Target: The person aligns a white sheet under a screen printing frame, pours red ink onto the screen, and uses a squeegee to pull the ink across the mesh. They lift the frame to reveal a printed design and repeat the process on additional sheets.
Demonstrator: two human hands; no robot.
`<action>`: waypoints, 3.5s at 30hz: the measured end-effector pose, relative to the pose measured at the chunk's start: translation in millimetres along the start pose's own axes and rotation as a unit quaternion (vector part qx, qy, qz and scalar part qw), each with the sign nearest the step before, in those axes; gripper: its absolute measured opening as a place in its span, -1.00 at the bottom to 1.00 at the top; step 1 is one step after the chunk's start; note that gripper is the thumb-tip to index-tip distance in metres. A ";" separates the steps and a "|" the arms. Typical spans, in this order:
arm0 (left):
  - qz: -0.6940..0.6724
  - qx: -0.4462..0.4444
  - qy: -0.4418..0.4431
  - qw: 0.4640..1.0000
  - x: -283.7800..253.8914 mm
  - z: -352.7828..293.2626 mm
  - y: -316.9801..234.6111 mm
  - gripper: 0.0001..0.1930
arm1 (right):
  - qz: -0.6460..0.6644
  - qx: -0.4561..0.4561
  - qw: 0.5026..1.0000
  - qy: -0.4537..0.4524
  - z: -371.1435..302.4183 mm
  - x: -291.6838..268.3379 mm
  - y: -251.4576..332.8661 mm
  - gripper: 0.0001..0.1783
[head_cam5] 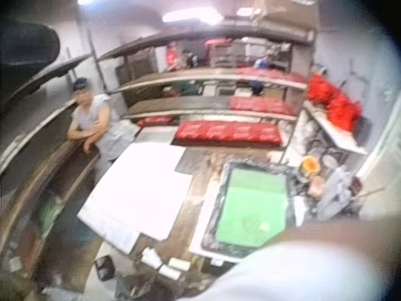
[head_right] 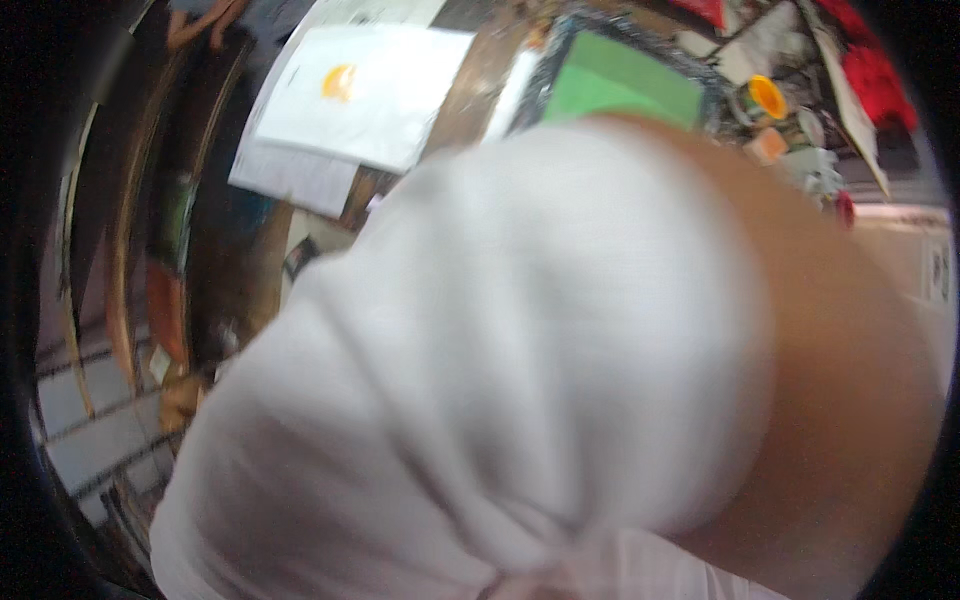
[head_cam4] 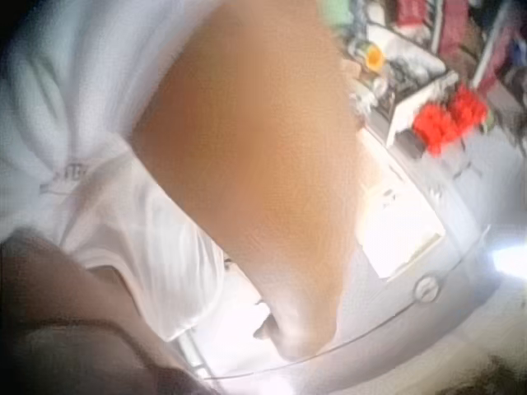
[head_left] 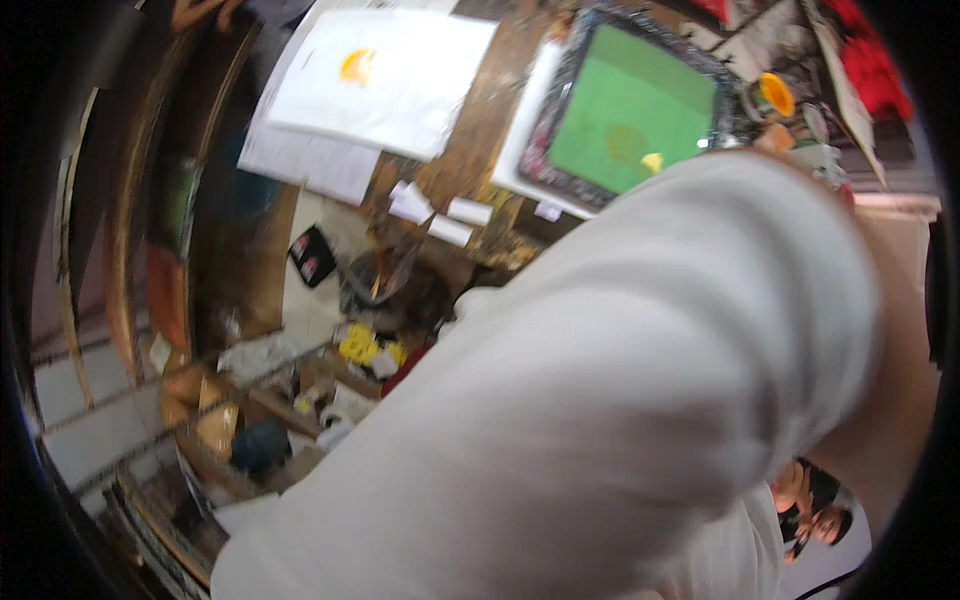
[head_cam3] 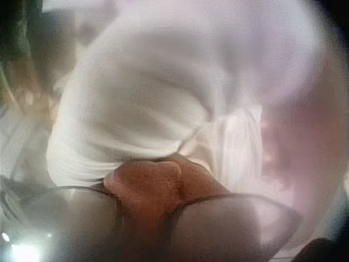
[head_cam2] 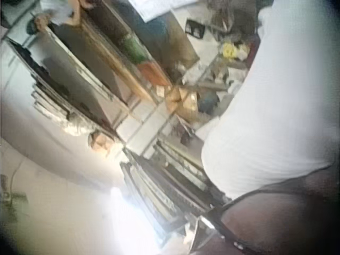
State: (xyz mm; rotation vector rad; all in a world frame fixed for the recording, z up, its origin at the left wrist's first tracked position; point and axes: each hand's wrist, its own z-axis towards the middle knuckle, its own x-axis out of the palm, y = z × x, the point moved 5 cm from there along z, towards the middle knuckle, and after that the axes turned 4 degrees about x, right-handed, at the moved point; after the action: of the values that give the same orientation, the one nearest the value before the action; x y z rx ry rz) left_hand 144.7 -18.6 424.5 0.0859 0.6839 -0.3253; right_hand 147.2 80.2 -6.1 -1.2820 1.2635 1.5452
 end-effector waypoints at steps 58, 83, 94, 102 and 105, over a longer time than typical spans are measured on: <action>0.131 -0.595 0.229 0.760 159.5 -475.4 -17.9 -0.04 | 0.218 -0.049 0.974 -0.025 15.4 -12.5 -18.1 -0.56; 0.020 -0.585 0.073 0.808 94.0 -428.3 -13.5 -0.47 | 0.016 -0.033 0.999 -0.016 6.4 -15.0 7.0 -0.54; -0.351 -0.794 -0.313 0.385 83.8 -485.1 -8.5 -0.20 | -0.026 0.004 0.999 0.044 7.5 -15.2 17.3 -0.42; -0.400 -0.793 -0.208 0.409 102.8 -492.1 -11.0 -0.30 | 0.213 0.103 0.972 0.018 -62.1 -105.5 24.6 -0.39; -0.421 -0.785 -0.189 0.413 108.3 -480.0 -17.7 -0.34 | 0.282 0.113 0.950 -0.079 -103.8 -151.6 13.5 -0.43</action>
State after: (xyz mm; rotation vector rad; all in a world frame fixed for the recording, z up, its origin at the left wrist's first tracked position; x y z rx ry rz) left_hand -73.3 24.0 -14.9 -2.2194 0.2626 -0.5089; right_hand 191.6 -17.5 143.7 -0.6603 1.7371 1.7747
